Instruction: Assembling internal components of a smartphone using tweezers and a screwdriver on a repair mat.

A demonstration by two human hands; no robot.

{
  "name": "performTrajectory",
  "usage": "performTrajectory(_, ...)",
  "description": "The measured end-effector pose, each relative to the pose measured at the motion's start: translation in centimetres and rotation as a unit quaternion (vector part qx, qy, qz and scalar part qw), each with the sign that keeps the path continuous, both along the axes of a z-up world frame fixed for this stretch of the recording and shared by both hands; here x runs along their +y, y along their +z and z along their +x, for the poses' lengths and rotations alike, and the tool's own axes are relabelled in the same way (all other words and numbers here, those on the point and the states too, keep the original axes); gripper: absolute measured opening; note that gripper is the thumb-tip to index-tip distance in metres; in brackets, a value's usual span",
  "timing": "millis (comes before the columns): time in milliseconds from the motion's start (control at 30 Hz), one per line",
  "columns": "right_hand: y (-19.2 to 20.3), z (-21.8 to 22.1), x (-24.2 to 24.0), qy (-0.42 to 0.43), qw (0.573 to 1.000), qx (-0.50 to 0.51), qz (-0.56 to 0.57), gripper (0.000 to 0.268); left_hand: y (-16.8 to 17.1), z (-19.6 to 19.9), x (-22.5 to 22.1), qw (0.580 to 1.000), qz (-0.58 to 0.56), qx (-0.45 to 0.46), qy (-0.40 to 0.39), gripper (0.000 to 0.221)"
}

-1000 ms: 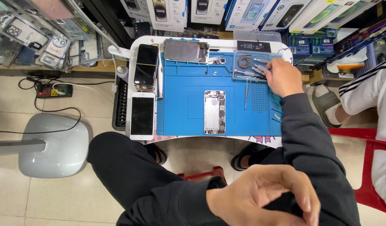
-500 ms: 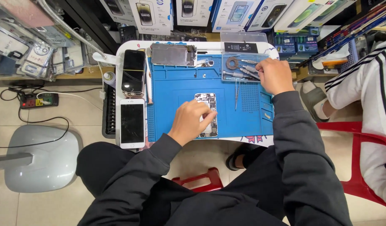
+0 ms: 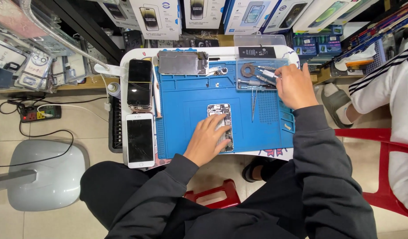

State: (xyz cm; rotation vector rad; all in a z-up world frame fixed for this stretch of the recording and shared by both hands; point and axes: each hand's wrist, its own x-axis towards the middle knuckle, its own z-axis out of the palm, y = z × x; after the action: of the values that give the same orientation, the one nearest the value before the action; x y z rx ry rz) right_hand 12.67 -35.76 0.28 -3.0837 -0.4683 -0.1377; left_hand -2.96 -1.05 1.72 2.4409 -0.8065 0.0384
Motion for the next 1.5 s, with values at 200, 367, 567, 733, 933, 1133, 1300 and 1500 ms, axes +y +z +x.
performTrajectory(200,5.2,-3.1,2.2,-0.035,0.982,-0.094,0.161,0.017,-0.8,0.0,-1.3,0.999,0.043,0.0,0.019,0.039)
performTrajectory(367,8.7,-5.7,5.4,0.009,0.937,-0.118,0.327,0.014,-1.0,-0.4,-1.5,0.998,0.066,0.0,0.017,0.041)
performTrajectory(567,8.8,-7.0,9.4,0.046,0.916,0.042,0.395,0.02,-1.6,-0.1,-1.5,0.996,0.094,-0.001,0.004,0.042)
performTrajectory(733,8.4,-7.2,11.1,0.06,0.929,0.1,0.352,0.016,-1.6,-0.1,-1.3,0.994,0.106,-0.006,0.001,0.042)
performTrajectory(933,8.3,-7.6,12.5,0.041,0.966,0.094,0.237,0.012,-1.3,0.1,-1.3,0.995,0.097,0.008,0.009,0.042)
performTrajectory(1133,2.9,-7.1,12.7,0.024,0.972,0.004,0.232,0.02,-1.3,0.4,-1.2,0.995,0.104,0.001,0.008,0.044)
performTrajectory(1300,2.0,-7.7,14.5,0.052,0.954,0.041,0.292,0.014,-1.3,0.4,-1.1,0.994,0.109,-0.016,0.005,0.045)
performTrajectory(1500,1.1,-7.4,14.5,0.056,0.954,0.053,0.29,0.011,-1.6,0.4,-1.2,0.994,0.107,-0.018,0.009,0.046)
